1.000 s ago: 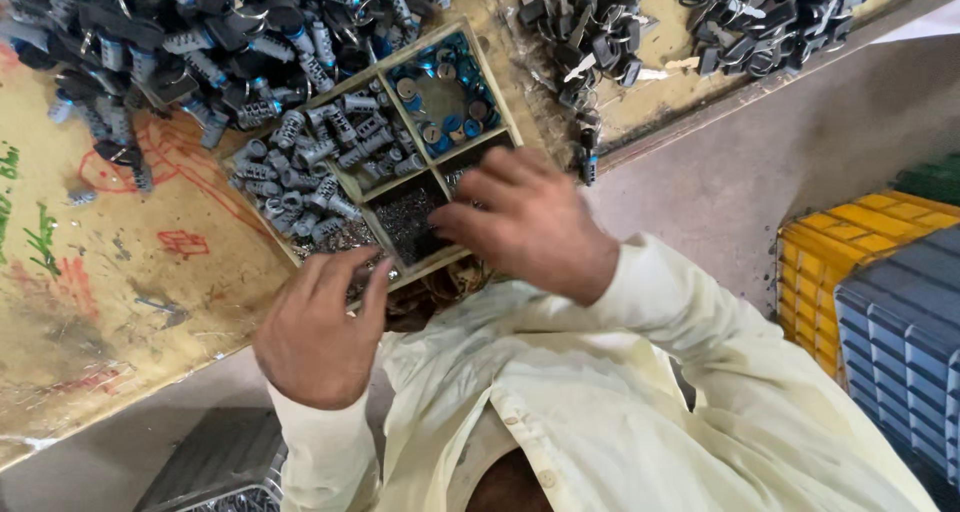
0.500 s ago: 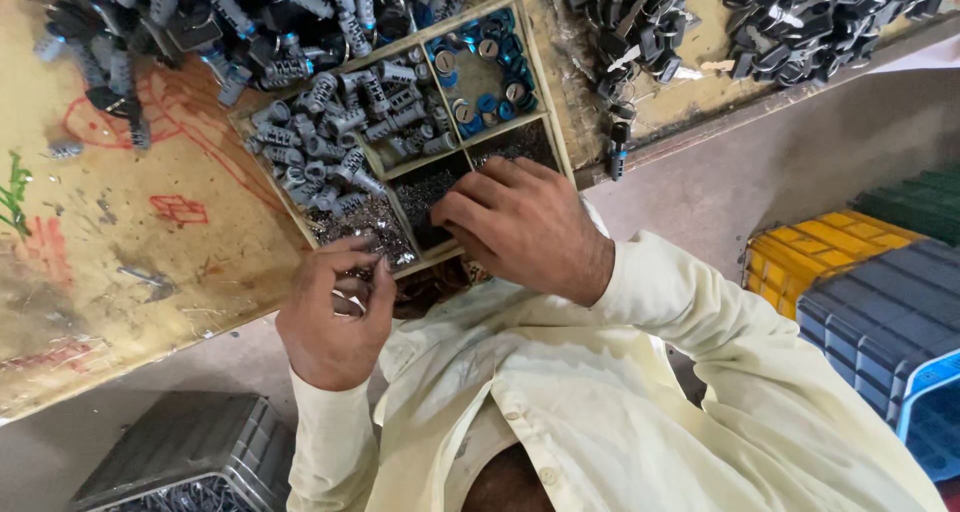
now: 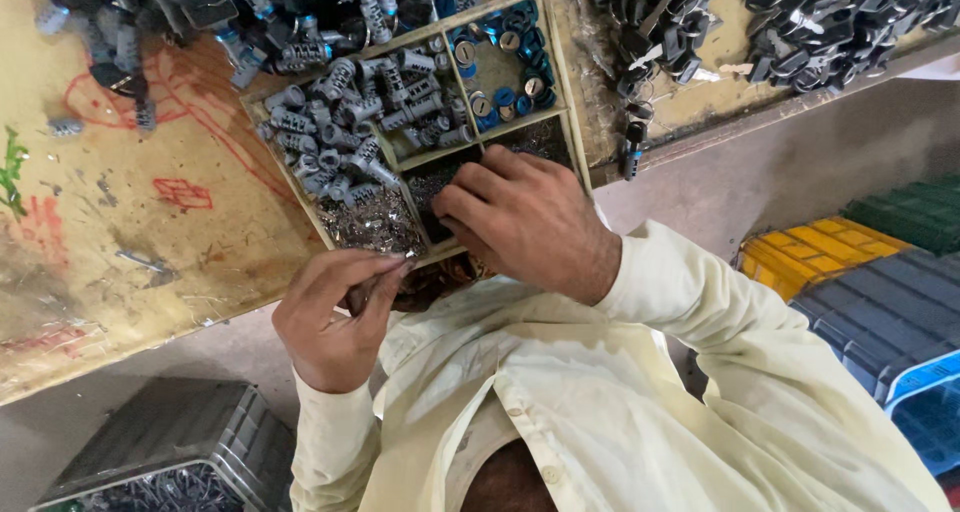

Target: The person assembles keychains by hand, picking small metal components from a compartmentalized tray and attaching them to key blanks. They repeatedly insert pins and fasteners, then place the finished keychains into a pile on the table.

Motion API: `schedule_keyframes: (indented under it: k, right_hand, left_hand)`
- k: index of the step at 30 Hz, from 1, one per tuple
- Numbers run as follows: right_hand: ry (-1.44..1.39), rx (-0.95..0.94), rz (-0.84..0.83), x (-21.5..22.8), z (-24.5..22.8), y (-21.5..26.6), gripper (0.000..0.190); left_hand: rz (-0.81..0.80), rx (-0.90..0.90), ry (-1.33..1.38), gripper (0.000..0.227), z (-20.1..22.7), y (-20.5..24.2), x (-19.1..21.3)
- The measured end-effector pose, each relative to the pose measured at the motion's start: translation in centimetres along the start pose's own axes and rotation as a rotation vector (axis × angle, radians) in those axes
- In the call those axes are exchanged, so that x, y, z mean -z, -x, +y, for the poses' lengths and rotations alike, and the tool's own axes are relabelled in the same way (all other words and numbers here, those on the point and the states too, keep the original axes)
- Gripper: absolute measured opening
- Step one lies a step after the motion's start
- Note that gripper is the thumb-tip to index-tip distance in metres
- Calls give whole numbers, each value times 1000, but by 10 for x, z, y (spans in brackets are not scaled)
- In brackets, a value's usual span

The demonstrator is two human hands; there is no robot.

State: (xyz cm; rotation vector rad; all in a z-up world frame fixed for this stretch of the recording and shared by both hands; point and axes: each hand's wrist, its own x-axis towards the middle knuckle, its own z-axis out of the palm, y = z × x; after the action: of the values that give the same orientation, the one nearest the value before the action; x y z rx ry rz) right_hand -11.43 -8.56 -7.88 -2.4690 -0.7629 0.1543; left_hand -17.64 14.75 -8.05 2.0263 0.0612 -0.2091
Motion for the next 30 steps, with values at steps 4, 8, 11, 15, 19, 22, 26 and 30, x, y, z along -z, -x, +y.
schedule_keyframes:
  k: [4,8,11,15,19,22,26,30]
  right_hand:
    - [-122,-52,-49,1,2,7,16]
    - [-303,-126,-15,-1,6,15,14]
    - [-479,-274,-50,-2,8,24,18]
    - [-706,-542,-58,-4,10,38,13]
    - [-1112,-572,28,-9,11,45,11]
    - [-1166,-510,76,-9,12,46,9]
    - [-1237,-635,26,-8,12,50,7]
    - [-1455,-775,15,-12,13,57,8]
  left_hand:
    - [-83,275,617,14,-4,-1,1]
    - [-46,98,134,14,8,-7,-14]
    - [-8,19,-51,14,15,-14,-27]
    - [-206,204,573,13,8,-22,-34]
    - [-253,284,792,17,4,-21,-49]
    - [-267,319,828,19,4,-19,-54]
    - [-262,313,824,20,4,-18,-54]
    - [-243,317,835,20,3,-18,-56]
